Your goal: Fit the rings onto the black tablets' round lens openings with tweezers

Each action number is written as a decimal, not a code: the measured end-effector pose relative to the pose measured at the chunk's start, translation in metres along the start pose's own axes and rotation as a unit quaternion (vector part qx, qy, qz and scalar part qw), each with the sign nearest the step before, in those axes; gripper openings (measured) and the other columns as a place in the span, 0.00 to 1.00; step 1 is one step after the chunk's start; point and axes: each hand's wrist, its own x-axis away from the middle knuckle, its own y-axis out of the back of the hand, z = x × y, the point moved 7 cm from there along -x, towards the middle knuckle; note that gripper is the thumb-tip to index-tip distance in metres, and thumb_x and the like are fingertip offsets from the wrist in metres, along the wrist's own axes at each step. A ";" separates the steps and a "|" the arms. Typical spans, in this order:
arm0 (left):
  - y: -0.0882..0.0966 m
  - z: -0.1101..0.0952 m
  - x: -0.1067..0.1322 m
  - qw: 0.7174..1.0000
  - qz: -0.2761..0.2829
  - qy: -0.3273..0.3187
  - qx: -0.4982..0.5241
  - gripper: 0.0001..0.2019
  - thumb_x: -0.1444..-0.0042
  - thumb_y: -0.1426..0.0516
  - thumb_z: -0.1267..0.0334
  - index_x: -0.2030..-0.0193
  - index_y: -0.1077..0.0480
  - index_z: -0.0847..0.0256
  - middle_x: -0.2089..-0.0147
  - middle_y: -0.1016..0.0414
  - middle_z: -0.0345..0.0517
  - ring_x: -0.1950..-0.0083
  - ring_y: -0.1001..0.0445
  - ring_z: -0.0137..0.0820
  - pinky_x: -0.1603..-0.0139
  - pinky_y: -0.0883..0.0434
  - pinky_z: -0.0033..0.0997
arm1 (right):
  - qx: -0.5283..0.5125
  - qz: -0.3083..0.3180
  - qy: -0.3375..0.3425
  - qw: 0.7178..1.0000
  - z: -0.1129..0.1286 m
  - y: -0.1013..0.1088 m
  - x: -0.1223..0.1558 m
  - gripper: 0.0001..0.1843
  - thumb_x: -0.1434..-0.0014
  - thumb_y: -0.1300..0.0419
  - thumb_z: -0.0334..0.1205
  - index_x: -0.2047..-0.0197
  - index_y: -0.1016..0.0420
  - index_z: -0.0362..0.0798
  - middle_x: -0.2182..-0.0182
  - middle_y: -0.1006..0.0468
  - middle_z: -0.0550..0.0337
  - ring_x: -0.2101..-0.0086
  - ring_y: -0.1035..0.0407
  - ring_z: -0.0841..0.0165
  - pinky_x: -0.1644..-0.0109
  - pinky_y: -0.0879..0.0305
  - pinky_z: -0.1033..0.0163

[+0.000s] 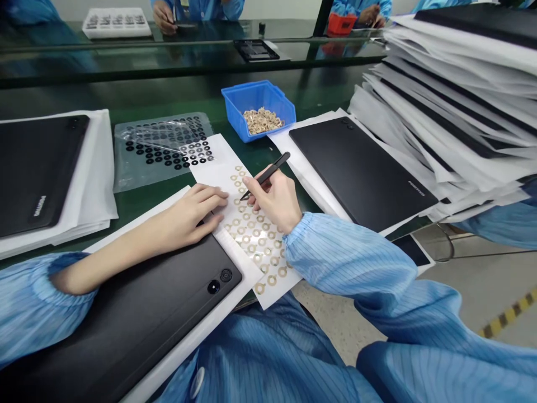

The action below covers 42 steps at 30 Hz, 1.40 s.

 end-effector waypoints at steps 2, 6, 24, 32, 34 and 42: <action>0.000 0.002 -0.002 1.000 -0.005 -0.004 0.000 0.13 0.35 0.55 0.64 0.55 0.32 0.67 0.49 0.30 0.57 0.47 0.34 0.42 0.45 0.33 0.45 | -0.044 0.014 -0.006 0.999 0.007 0.000 0.006 0.20 0.48 0.36 0.57 0.70 0.36 0.50 0.81 0.27 0.64 0.80 0.29 0.69 0.78 0.32 0.64; 0.005 0.002 0.001 1.000 -0.023 -0.010 0.000 0.14 0.36 0.54 0.63 0.53 0.32 0.67 0.46 0.31 0.56 0.41 0.36 0.44 0.40 0.36 0.47 | -0.116 0.121 -0.064 0.984 0.024 -0.010 0.035 0.23 0.53 0.34 0.59 0.72 0.35 0.50 0.83 0.27 0.65 0.82 0.29 0.69 0.78 0.30 0.64; 0.004 -0.069 0.089 0.998 0.005 -0.029 0.048 0.17 0.37 0.49 0.71 0.43 0.33 0.56 0.42 0.34 0.52 0.35 0.42 0.45 0.36 0.43 0.54 | -0.149 0.203 -0.174 0.952 0.005 -0.030 0.080 0.21 0.52 0.31 0.52 0.70 0.37 0.48 0.85 0.29 0.68 0.84 0.30 0.71 0.82 0.31 0.69; 0.004 -0.071 0.090 0.998 0.021 -0.033 0.043 0.18 0.38 0.48 0.71 0.41 0.34 0.56 0.41 0.36 0.52 0.35 0.43 0.46 0.35 0.47 0.53 | -0.149 0.199 -0.161 0.955 0.005 -0.030 0.081 0.20 0.51 0.32 0.50 0.70 0.37 0.48 0.85 0.30 0.68 0.84 0.30 0.71 0.82 0.31 0.69; 0.003 -0.071 0.089 0.998 0.025 -0.030 0.045 0.19 0.38 0.49 0.71 0.41 0.34 0.55 0.40 0.37 0.52 0.35 0.44 0.46 0.34 0.47 0.52 | -0.143 0.199 -0.157 0.957 0.005 -0.029 0.081 0.20 0.51 0.32 0.50 0.71 0.37 0.48 0.85 0.30 0.68 0.84 0.30 0.71 0.82 0.31 0.68; 0.003 -0.071 0.089 0.998 0.029 -0.035 0.045 0.18 0.36 0.49 0.69 0.41 0.34 0.56 0.40 0.38 0.52 0.35 0.45 0.47 0.34 0.48 0.52 | -0.114 0.206 -0.134 0.963 0.007 -0.028 0.080 0.18 0.47 0.35 0.52 0.71 0.37 0.50 0.85 0.30 0.68 0.84 0.29 0.70 0.83 0.31 0.67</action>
